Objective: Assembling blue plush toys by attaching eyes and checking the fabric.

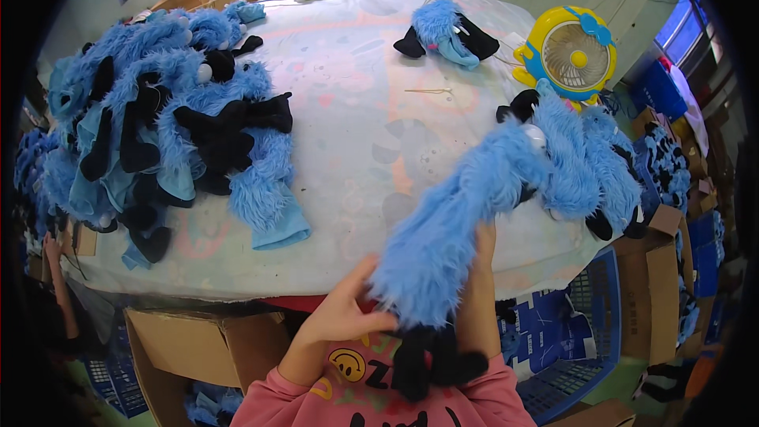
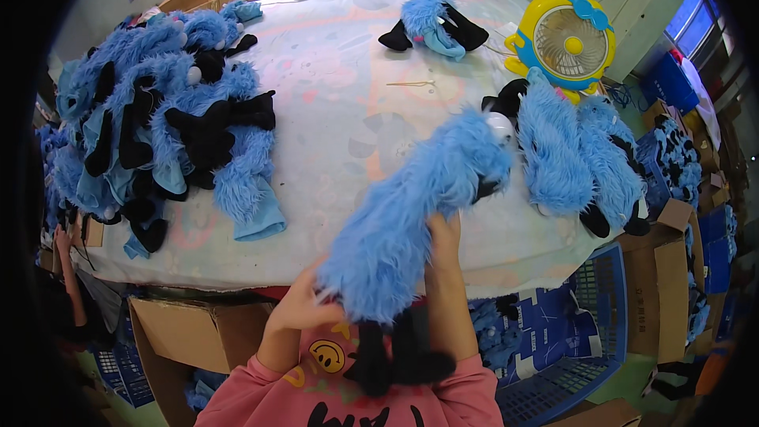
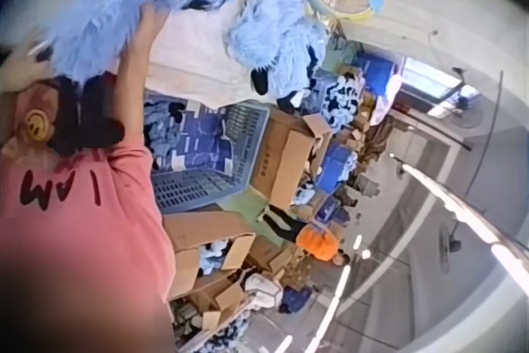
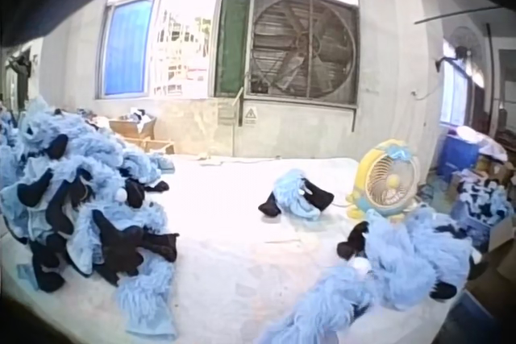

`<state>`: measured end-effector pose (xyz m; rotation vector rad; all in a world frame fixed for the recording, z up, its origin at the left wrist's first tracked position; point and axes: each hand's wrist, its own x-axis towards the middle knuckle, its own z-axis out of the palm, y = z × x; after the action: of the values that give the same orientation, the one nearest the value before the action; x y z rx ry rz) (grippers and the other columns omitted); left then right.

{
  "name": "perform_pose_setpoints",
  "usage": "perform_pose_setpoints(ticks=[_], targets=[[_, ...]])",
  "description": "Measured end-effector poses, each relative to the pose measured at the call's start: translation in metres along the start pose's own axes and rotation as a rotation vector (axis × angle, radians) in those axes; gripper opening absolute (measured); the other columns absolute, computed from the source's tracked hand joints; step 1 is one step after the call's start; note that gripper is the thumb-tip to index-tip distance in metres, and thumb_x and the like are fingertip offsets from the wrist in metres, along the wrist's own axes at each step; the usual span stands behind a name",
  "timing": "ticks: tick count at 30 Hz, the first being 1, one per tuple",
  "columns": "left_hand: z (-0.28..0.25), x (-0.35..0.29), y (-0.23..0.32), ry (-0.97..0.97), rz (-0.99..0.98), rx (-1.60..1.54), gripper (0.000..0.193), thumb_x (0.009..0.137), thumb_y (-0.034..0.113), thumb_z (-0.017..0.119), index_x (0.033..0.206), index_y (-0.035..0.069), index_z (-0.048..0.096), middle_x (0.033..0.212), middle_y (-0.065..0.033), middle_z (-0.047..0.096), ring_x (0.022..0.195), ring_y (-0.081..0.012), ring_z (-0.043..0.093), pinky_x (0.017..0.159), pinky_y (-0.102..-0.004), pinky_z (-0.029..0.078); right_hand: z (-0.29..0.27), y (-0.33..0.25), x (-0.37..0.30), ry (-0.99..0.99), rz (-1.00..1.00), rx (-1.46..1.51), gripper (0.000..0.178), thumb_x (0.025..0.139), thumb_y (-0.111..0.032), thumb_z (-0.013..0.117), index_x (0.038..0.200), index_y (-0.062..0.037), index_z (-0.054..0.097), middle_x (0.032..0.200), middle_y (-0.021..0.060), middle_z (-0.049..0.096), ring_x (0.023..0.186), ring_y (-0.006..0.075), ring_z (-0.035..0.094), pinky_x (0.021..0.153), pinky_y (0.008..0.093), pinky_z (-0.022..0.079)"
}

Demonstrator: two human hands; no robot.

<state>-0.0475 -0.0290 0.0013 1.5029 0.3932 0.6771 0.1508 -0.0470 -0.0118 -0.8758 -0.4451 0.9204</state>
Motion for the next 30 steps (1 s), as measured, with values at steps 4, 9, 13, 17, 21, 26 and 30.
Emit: perform_pose_setpoints(ticks=[4, 9, 13, 17, 21, 26, 30], targets=[[0.006, 0.001, -0.015, 0.412, 0.084, 0.294, 0.028, 0.073, 0.004, 0.057, 0.100, -0.002, 0.052, 0.091, -0.0053, 0.055, 0.075, -0.0140, 0.050, 0.070, -0.0224, 0.041, 0.015, -0.001, 0.003, 0.164, -0.021, -0.216, 0.036, 0.077, -0.008, 0.050, 0.111, 0.0020, 0.047, 0.102, 0.0122, 0.056, 0.085, 0.0198, 0.054, 0.078, 0.0278, 0.042], [0.016, -0.006, -0.021, 0.461, -0.157, 0.263, 0.027, 0.070, 0.002, 0.055, 0.097, 0.000, 0.055, 0.096, -0.0081, 0.055, 0.080, -0.0170, 0.052, 0.075, -0.0246, 0.041, 0.020, 0.009, -0.010, 0.126, -0.286, -0.563, 0.035, 0.081, -0.011, 0.049, 0.112, 0.0037, 0.047, 0.105, 0.0132, 0.053, 0.089, 0.0207, 0.052, 0.081, 0.0293, 0.041], [0.034, -0.005, -0.018, 0.552, -0.021, -0.018, 0.029, 0.070, 0.001, 0.054, 0.099, 0.000, 0.055, 0.100, -0.0110, 0.056, 0.085, -0.0189, 0.054, 0.076, -0.0254, 0.041, 0.025, 0.020, -0.021, -0.159, -0.733, -0.771, 0.035, 0.077, -0.005, 0.052, 0.112, 0.0019, 0.049, 0.105, 0.0134, 0.055, 0.089, 0.0265, 0.054, 0.082, 0.0340, 0.042], [0.044, -0.004, -0.018, 0.670, 0.120, 0.010, 0.029, 0.070, 0.000, 0.052, 0.099, 0.000, 0.055, 0.100, -0.0112, 0.057, 0.086, -0.0184, 0.054, 0.075, -0.0258, 0.042, 0.025, 0.020, -0.029, -0.242, -1.066, -1.155, 0.037, 0.075, -0.004, 0.053, 0.112, 0.0010, 0.050, 0.107, 0.0136, 0.055, 0.091, 0.0283, 0.055, 0.083, 0.0358, 0.042], [0.034, 0.000, -0.017, 0.595, 0.263, 0.455, 0.028, 0.072, -0.001, 0.049, 0.099, -0.001, 0.055, 0.099, -0.0111, 0.057, 0.086, -0.0182, 0.054, 0.075, -0.0267, 0.042, 0.026, 0.015, -0.030, -0.288, -1.081, -1.223, 0.035, 0.076, -0.007, 0.054, 0.109, 0.0031, 0.051, 0.109, 0.0148, 0.054, 0.093, 0.0273, 0.054, 0.085, 0.0330, 0.041], [0.019, -0.005, -0.019, 0.364, 0.292, 0.597, 0.026, 0.074, -0.002, 0.048, 0.099, -0.001, 0.055, 0.099, -0.0103, 0.057, 0.084, -0.0181, 0.053, 0.075, -0.0279, 0.042, 0.021, 0.013, -0.032, -0.235, -0.933, -1.116, 0.034, 0.075, -0.008, 0.054, 0.107, 0.0029, 0.052, 0.108, 0.0160, 0.054, 0.093, 0.0289, 0.053, 0.082, 0.0347, 0.041], [0.017, -0.011, -0.017, 0.258, 0.191, 0.296, 0.026, 0.077, 0.000, 0.047, 0.102, -0.001, 0.053, 0.102, -0.0100, 0.056, 0.085, -0.0185, 0.053, 0.077, -0.0285, 0.041, 0.017, 0.019, -0.031, -0.140, -0.743, -0.895, 0.035, 0.073, -0.008, 0.052, 0.106, 0.0016, 0.052, 0.105, 0.0168, 0.054, 0.092, 0.0318, 0.053, 0.079, 0.0378, 0.041]])
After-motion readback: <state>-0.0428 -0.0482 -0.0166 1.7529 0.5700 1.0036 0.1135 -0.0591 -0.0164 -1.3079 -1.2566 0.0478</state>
